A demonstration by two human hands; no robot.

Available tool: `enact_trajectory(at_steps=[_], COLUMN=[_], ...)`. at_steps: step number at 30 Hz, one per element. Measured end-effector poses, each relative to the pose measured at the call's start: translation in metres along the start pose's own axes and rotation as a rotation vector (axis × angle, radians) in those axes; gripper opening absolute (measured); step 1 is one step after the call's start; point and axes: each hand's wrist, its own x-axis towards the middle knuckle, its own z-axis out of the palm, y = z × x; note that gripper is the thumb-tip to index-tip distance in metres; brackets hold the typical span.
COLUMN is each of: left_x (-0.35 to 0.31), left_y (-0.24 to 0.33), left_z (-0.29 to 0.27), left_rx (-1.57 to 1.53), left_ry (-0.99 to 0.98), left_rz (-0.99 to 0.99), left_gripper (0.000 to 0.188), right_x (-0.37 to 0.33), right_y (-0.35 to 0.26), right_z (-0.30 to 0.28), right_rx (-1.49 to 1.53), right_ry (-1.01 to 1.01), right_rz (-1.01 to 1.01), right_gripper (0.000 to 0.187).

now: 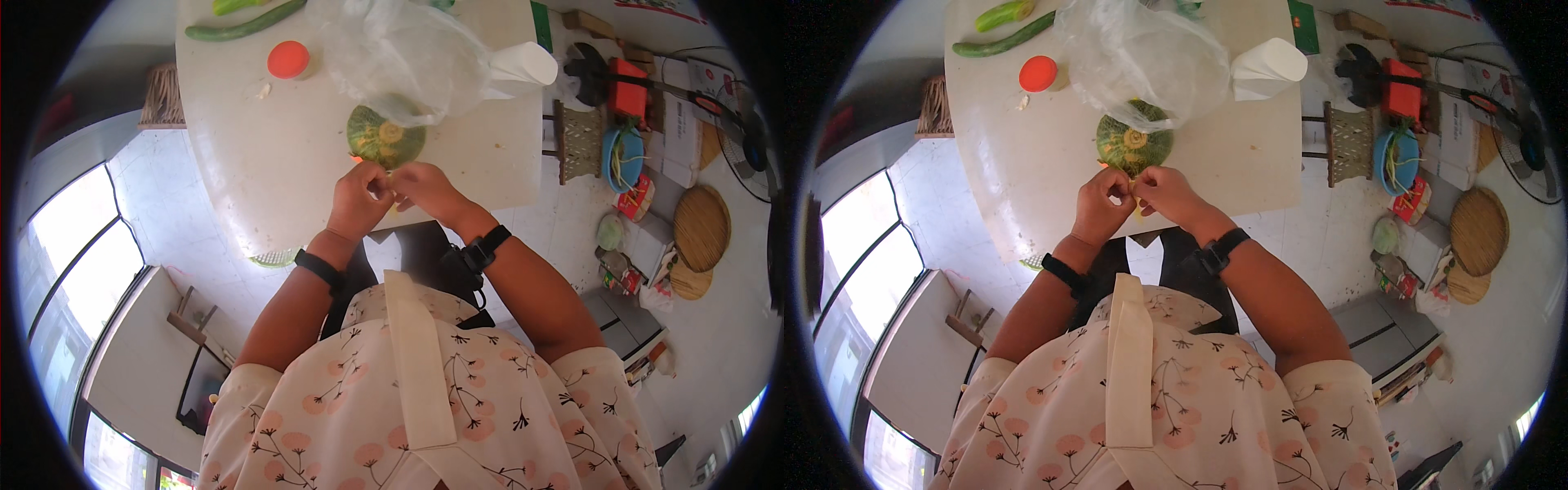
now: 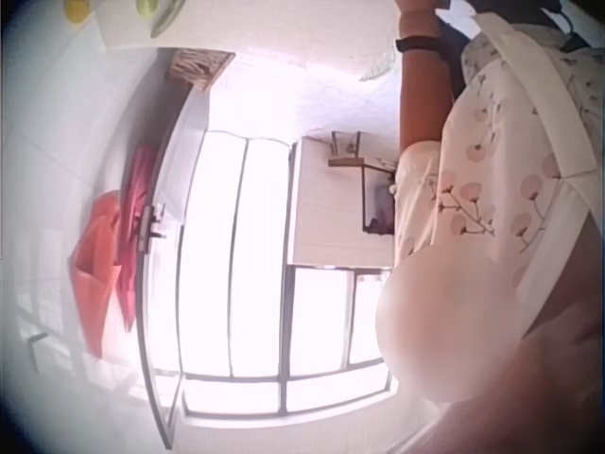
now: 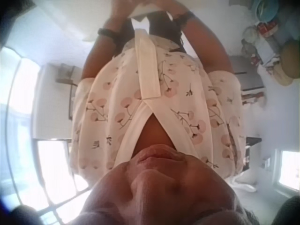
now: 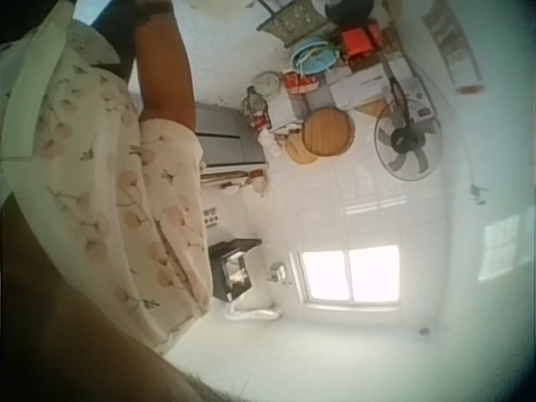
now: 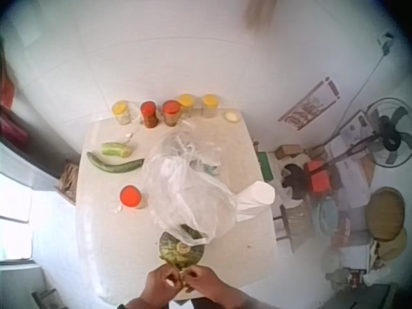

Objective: The person walks from a counter to a table and uses both hands to untie a knot in a plastic bag, removes a netted melon from the bag, and then pulls off the plastic netting to reveal the melon.

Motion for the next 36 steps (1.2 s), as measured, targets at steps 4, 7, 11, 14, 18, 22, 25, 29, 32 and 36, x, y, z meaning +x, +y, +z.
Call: enact_trajectory(at_steps=[4, 7, 11, 14, 18, 22, 25, 29, 32, 36], left_x=[-0.003, -0.011, -0.009, -0.004, -0.002, -0.002, -0.005, -0.008, -0.005, -0.003], left_y=[-0.001, -0.002, -0.001, 0.001, 0.004, 0.011, 0.007, 0.009, 0.007, 0.01], left_z=[0.002, 0.006, 0.011, 0.015, 0.014, 0.015, 0.011, 0.014, 0.017, 0.015], left_rx=[0.103, 0.038, 0.012, -0.034, -0.003, -0.021, -0.031, 0.01, 0.032, 0.066], left_ry=[-0.049, -0.022, -0.005, -0.004, 0.031, 0.041, -0.002, -0.043, -0.016, -0.048], left_rz=[0.051, -0.075, -0.095, -0.071, -0.114, -0.161, -0.153, -0.109, -0.026, -0.136], left_gripper=[0.012, 0.013, 0.014, 0.015, 0.014, 0.014, 0.014, 0.014, 0.014, 0.015], right_x=[0.002, -0.003, -0.007, 0.0, 0.001, -0.003, -0.012, -0.019, -0.015, -0.006], right_y=[0.0, 0.008, 0.015, 0.024, 0.021, 0.024, 0.007, -0.009, -0.005, 0.007], right_z=[-0.003, 0.003, 0.007, 0.006, 0.008, 0.0, -0.007, -0.007, 0.001, 0.002], right_rx=[-0.233, -0.907, -0.664, -0.43, 0.139, 0.547, 0.482, -0.186, -0.599, -0.999], right_ry=[-0.028, 0.184, 0.364, 0.456, 0.412, 0.341, 0.198, 0.051, 0.201, 0.307], right_rz=[-0.042, -0.459, -0.455, -0.41, -0.062, 0.07, 0.102, -0.092, -0.334, -0.534], right_gripper=[0.016, 0.014, 0.01, 0.01, 0.01, 0.013, 0.015, 0.014, 0.014, 0.014])
